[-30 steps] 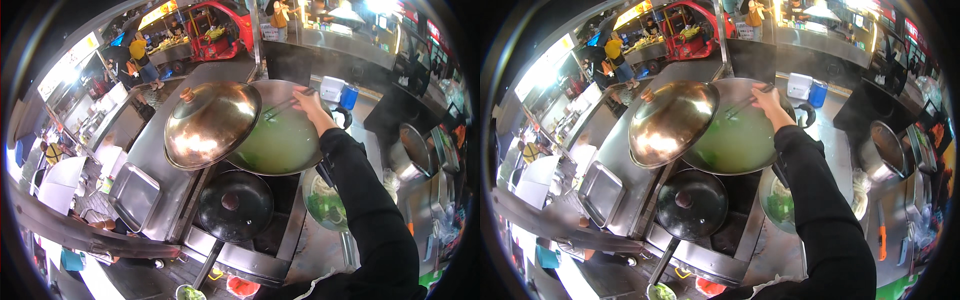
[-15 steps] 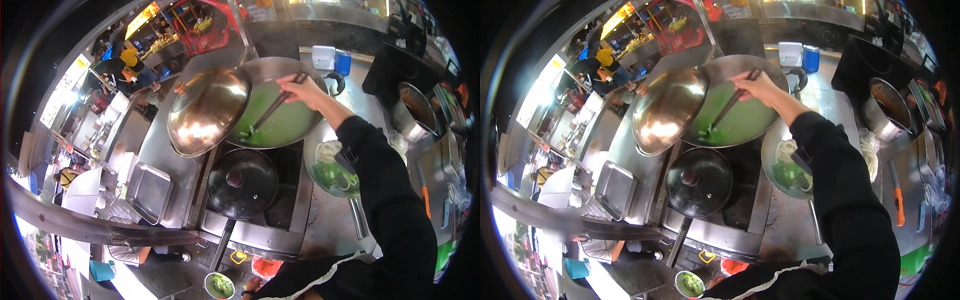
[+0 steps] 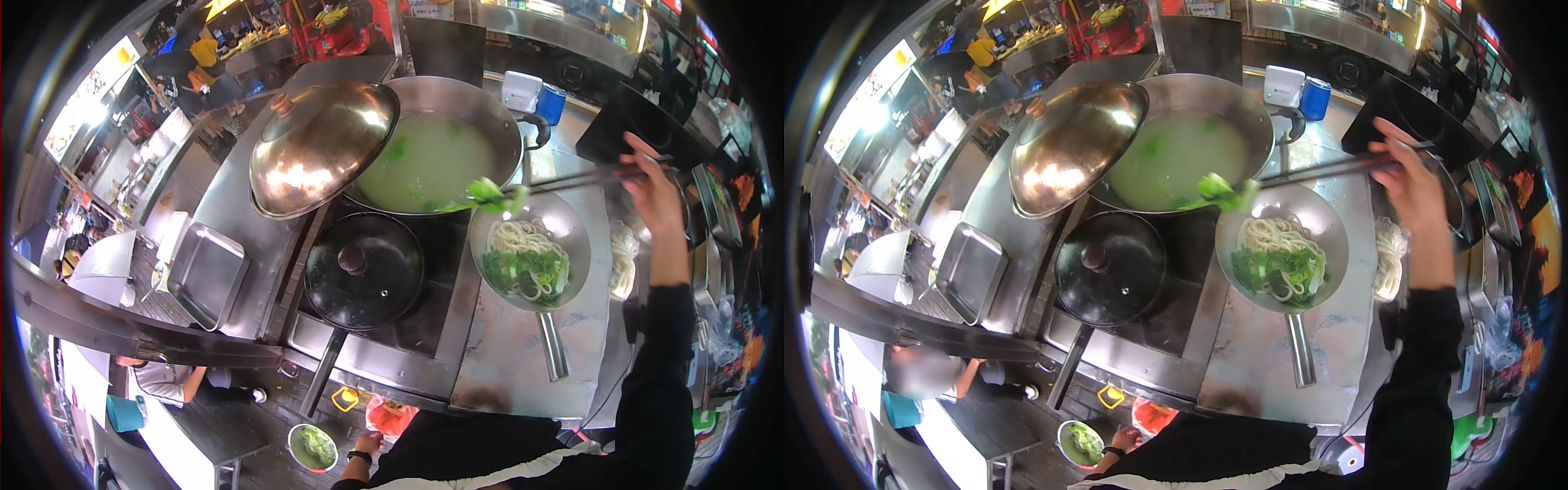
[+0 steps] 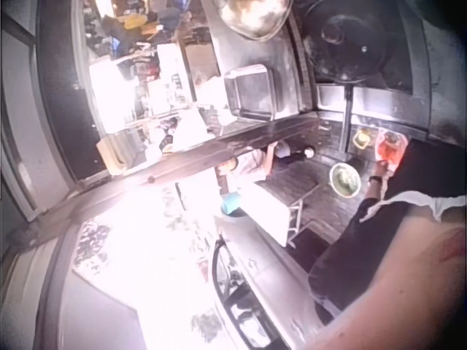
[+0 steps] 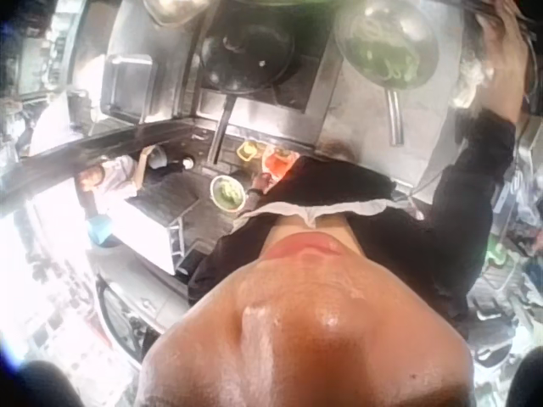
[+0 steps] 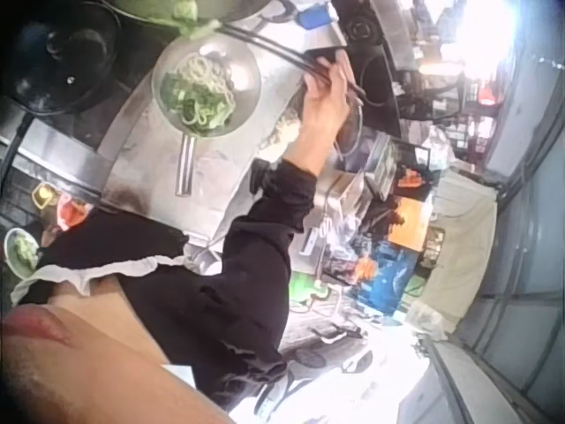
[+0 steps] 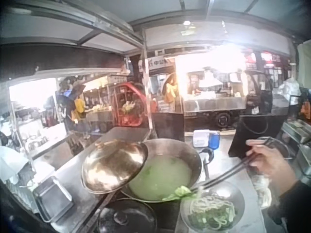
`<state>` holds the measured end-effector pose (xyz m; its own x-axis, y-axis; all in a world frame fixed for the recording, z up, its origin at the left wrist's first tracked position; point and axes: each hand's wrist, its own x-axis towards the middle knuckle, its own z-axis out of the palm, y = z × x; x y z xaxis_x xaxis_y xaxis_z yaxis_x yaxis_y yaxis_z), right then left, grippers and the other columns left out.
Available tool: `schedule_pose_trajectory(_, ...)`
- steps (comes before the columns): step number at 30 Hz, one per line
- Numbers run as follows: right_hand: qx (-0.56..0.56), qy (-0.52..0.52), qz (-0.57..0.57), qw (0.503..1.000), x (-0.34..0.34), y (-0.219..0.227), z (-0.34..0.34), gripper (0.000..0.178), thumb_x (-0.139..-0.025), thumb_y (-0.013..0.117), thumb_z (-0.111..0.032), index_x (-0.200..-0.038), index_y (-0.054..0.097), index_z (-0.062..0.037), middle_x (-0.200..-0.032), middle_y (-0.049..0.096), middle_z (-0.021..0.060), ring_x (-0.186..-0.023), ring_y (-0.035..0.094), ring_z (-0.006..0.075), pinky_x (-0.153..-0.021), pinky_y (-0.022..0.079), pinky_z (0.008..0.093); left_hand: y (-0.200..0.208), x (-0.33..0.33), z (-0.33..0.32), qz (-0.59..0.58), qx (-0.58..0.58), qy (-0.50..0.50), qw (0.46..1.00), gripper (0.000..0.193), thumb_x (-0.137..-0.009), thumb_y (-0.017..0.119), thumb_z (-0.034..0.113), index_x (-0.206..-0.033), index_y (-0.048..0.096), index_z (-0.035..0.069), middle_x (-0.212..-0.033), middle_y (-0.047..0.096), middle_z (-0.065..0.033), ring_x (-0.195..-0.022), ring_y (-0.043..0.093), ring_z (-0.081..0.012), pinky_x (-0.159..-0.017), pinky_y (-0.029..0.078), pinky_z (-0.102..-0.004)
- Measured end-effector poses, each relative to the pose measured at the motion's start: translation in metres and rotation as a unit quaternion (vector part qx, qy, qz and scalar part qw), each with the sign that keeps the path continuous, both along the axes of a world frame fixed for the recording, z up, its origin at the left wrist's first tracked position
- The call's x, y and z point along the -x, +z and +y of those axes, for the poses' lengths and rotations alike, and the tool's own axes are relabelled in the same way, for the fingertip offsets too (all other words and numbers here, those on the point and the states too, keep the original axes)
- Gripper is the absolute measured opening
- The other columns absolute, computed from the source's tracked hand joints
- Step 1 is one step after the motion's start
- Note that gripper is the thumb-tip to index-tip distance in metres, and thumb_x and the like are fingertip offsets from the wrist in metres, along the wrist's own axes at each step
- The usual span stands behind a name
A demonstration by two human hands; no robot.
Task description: Cooking noodles and vegetables in a pan over a burner at a street food stall.
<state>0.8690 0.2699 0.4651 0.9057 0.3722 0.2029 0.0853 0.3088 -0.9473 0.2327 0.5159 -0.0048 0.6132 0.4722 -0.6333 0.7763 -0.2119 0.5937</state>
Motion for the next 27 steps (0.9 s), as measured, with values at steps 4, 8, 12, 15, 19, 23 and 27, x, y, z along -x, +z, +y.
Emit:
schedule_pose_trajectory(4, 0.143, -0.022, -0.078, 0.986, 0.021, -0.005, -0.044, 0.037, -0.086, 0.06, -0.02, -0.119, 0.056, -0.0018, -0.091, 0.064, 0.0108, -0.074, 0.065, 0.018, -0.055, 0.054, 0.0205, -0.017, -0.003, -0.001, 0.09, 0.123, 0.132, 0.979, 0.029, -0.081, 0.056, 0.032, -0.078, 0.066, 0.005, -0.069, 0.066, -0.0056, -0.063, 0.063, -0.0153, -0.06, 0.048, -0.0298)
schedule_pose_trajectory(8, 0.381, 0.02, -0.138, 0.914, 0.038, 0.033, -0.029, 0.037, -0.084, 0.063, -0.026, -0.113, 0.059, -0.0024, -0.09, 0.064, 0.0105, -0.075, 0.065, 0.0182, -0.057, 0.054, 0.0242, -0.021, -0.003, -0.012, 0.087, 0.16, 0.176, 0.967, 0.029, -0.08, 0.055, 0.031, -0.077, 0.066, 0.005, -0.068, 0.066, -0.0053, -0.063, 0.063, -0.0158, -0.061, 0.048, -0.0302)
schedule_pose_trajectory(12, 0.354, -0.065, -0.197, 0.912, 0.026, 0.078, -0.022, 0.034, -0.086, 0.06, -0.025, -0.112, 0.06, -0.0027, -0.092, 0.064, 0.0109, -0.077, 0.065, 0.0176, -0.06, 0.053, 0.0243, 0.008, -0.013, -0.01, 0.102, 0.135, 0.131, 0.977, 0.027, -0.078, 0.057, 0.029, -0.077, 0.066, 0.004, -0.069, 0.067, -0.0065, -0.063, 0.063, -0.0163, -0.062, 0.048, -0.0308)
schedule_pose_trajectory(15, 0.247, -0.064, -0.224, 0.94, 0.014, 0.09, 0.029, 0.031, -0.088, 0.058, -0.023, -0.111, 0.061, -0.0032, -0.093, 0.065, 0.0087, -0.08, 0.064, 0.0156, -0.064, 0.052, 0.0239, 0.019, -0.022, -0.007, 0.104, 0.077, 0.057, 0.99, 0.027, -0.078, 0.056, 0.028, -0.075, 0.067, 0.004, -0.071, 0.067, -0.0075, -0.065, 0.064, -0.0176, -0.064, 0.048, -0.0317)
schedule_pose_trajectory(19, 0.314, 0.013, -0.218, 0.924, -0.037, 0.051, 0.11, 0.027, -0.084, 0.06, -0.02, -0.106, 0.064, -0.0049, -0.089, 0.065, 0.0036, -0.078, 0.062, 0.0128, -0.065, 0.051, 0.0238, 0.021, -0.024, -0.003, 0.113, 0.059, 0.038, 0.991, 0.028, -0.078, 0.056, 0.028, -0.081, 0.067, 0.003, -0.071, 0.067, -0.0073, -0.066, 0.064, -0.0162, -0.065, 0.049, -0.0311)
schedule_pose_trajectory(23, 0.307, 0.117, -0.094, 0.94, -0.08, -0.014, 0.157, 0.027, -0.082, 0.062, -0.012, -0.107, 0.064, -0.0037, -0.089, 0.064, 0.0068, -0.077, 0.063, 0.015, -0.066, 0.054, 0.0273, 0.025, -0.041, -0.001, 0.049, 0.118, 0.083, 0.988, 0.032, -0.079, 0.057, 0.023, -0.093, 0.063, -0.004, -0.079, 0.067, -0.0084, -0.067, 0.064, -0.0154, -0.061, 0.05, -0.0291)
schedule_pose_trajectory(27, 0.225, 0.09, -0.049, 0.969, -0.059, -0.056, 0.205, 0.026, -0.082, 0.063, -0.01, -0.106, 0.063, -0.0011, -0.09, 0.063, 0.0096, -0.079, 0.064, 0.0176, -0.068, 0.056, 0.0307, 0.047, -0.054, 0.003, 0.097, 0.158, 0.203, 0.962, 0.031, -0.08, 0.058, 0.016, -0.099, 0.06, -0.008, -0.085, 0.066, -0.0109, -0.067, 0.063, -0.015, -0.06, 0.052, -0.027)
